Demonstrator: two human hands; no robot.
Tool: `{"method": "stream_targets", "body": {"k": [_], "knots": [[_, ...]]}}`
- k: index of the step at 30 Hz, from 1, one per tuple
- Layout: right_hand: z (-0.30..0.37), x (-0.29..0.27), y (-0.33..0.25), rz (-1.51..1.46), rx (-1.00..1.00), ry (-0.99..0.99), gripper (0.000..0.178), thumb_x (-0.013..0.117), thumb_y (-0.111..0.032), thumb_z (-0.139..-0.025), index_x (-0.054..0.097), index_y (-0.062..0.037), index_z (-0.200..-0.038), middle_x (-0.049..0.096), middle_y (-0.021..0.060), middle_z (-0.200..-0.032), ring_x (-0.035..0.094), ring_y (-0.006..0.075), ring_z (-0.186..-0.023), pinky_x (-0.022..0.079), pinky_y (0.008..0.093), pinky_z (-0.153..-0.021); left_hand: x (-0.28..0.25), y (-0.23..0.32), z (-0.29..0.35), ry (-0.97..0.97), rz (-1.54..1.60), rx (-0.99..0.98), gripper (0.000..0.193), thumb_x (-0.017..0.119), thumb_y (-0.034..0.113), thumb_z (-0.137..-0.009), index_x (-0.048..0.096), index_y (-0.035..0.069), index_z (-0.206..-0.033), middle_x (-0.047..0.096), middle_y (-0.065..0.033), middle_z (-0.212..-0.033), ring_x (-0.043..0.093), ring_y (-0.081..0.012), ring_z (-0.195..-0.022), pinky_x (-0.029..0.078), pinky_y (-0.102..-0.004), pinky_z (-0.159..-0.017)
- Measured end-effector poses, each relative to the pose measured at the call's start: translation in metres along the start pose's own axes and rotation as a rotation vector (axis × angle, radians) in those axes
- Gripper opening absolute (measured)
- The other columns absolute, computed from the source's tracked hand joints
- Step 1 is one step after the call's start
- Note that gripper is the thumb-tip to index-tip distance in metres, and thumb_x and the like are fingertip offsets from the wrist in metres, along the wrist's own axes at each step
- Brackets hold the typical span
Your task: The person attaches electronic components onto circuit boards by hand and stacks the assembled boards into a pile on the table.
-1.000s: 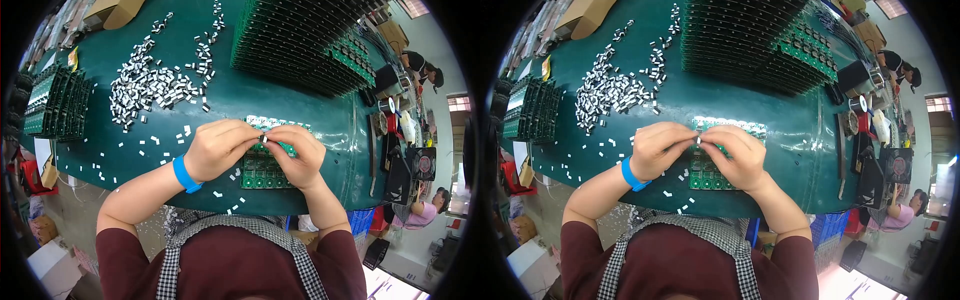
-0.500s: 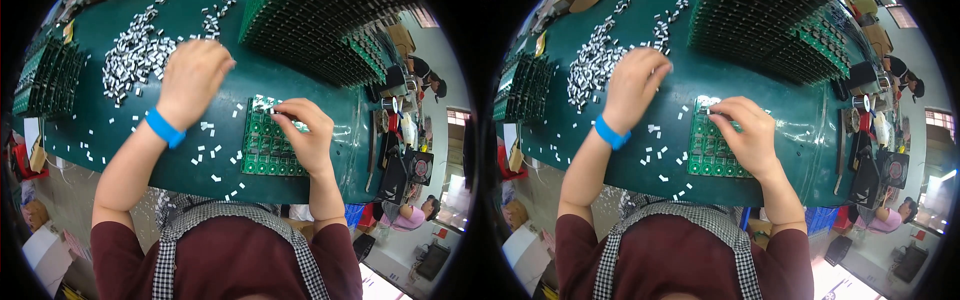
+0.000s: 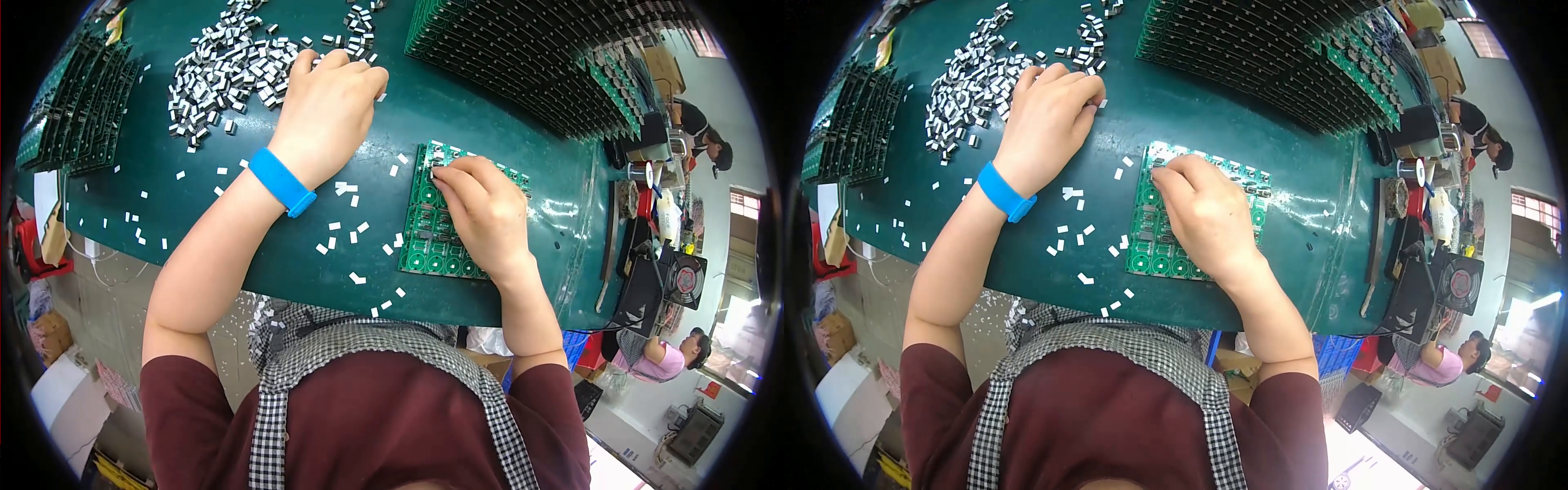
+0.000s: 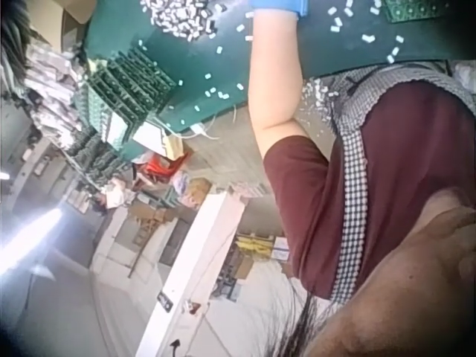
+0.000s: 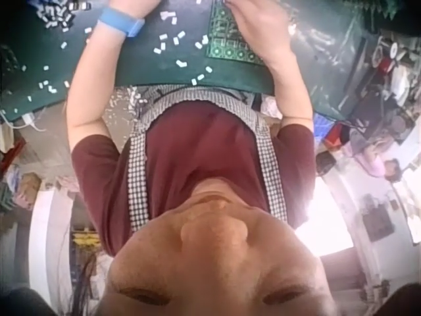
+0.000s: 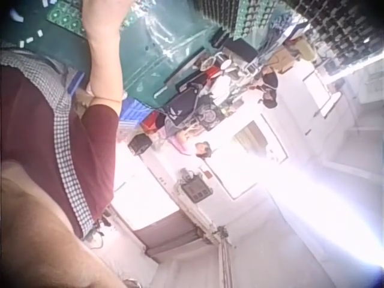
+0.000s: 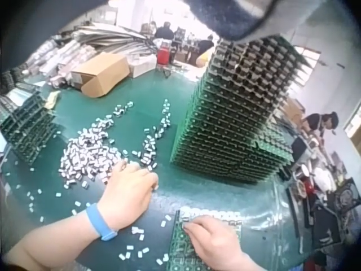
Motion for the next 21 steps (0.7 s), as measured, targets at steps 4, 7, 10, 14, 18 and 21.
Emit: {"method": "stream_targets", "body": {"k": [4,7,10,14,18,21], "knots": [[-0.001,0.000,-0.002,0.027,-0.004,-0.006,0.013,0.066,-0.002,-0.075,0.064,-0.0027,-0.087,0.060,0.0071,-0.084,0.062,0.0239,-0.072,0.052,0.0326,-0.061,-0.006,0.005,-0.001,0.007,0.078,-0.019,0.010,0.055,0.002,-0.077,0.061,0.008,-0.081,0.063,-0.0034,-0.077,0.054,-0.0224,-0.085,0.036,-0.0428,-0.085],[-0.002,-0.001,-0.003,0.049,-0.018,-0.025,0.016,0.065,0.000,-0.072,0.063,-0.0023,-0.088,0.060,0.0074,-0.085,0.062,0.0239,-0.074,0.052,0.0325,-0.063,-0.009,0.006,0.000,0.054,0.106,-0.014,0.008,0.057,0.004,-0.075,0.062,0.008,-0.080,0.064,-0.0036,-0.077,0.055,-0.0219,-0.086,0.036,-0.0416,-0.086],[-0.002,0.000,-0.002,0.029,-0.012,-0.046,0.018,0.064,0.001,-0.071,0.063,-0.0018,-0.088,0.060,0.0078,-0.086,0.062,0.0240,-0.075,0.052,0.0324,-0.063,-0.004,0.006,0.000,-0.035,0.084,0.001,0.005,0.060,0.005,-0.076,0.061,0.007,-0.081,0.060,-0.0021,-0.075,0.053,-0.0201,-0.085,0.034,-0.0397,-0.087],[-0.002,0.000,-0.004,0.017,-0.029,-0.042,0.017,0.064,0.001,-0.071,0.063,-0.0016,-0.088,0.059,0.0080,-0.086,0.062,0.0242,-0.074,0.052,0.0327,-0.063,0.000,0.011,0.000,-0.043,0.278,0.080,0.006,0.059,0.003,-0.076,0.062,0.004,-0.082,0.059,-0.0053,-0.074,0.055,-0.0245,-0.083,0.039,-0.0458,-0.085],[-0.002,0.000,-0.003,0.008,0.001,-0.054,0.019,0.063,0.001,-0.070,0.063,-0.0019,-0.088,0.059,0.0079,-0.086,0.062,0.0239,-0.074,0.052,0.0324,-0.064,0.001,0.014,-0.001,-0.024,0.463,-0.006,0.009,0.058,0.002,-0.077,0.062,0.002,-0.085,0.059,-0.0102,-0.079,0.057,-0.0289,-0.078,0.046,-0.0407,-0.076],[-0.002,0.002,-0.005,0.023,-0.033,-0.047,0.018,0.063,0.001,-0.070,0.063,-0.0019,-0.088,0.059,0.0078,-0.086,0.062,0.0235,-0.075,0.052,0.0321,-0.063,-0.005,0.018,-0.001,0.051,0.402,0.081,0.009,0.059,0.002,-0.077,0.062,0.001,-0.086,0.059,-0.0115,-0.081,0.057,-0.0290,-0.078,0.047,-0.0363,-0.073]]}}
Point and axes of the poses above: each hand's wrist, its own z-axis away from the middle knuckle, its own x-axis out of the palm, y = z × x, the point moved 8 cm from there along -z, towards the middle knuckle
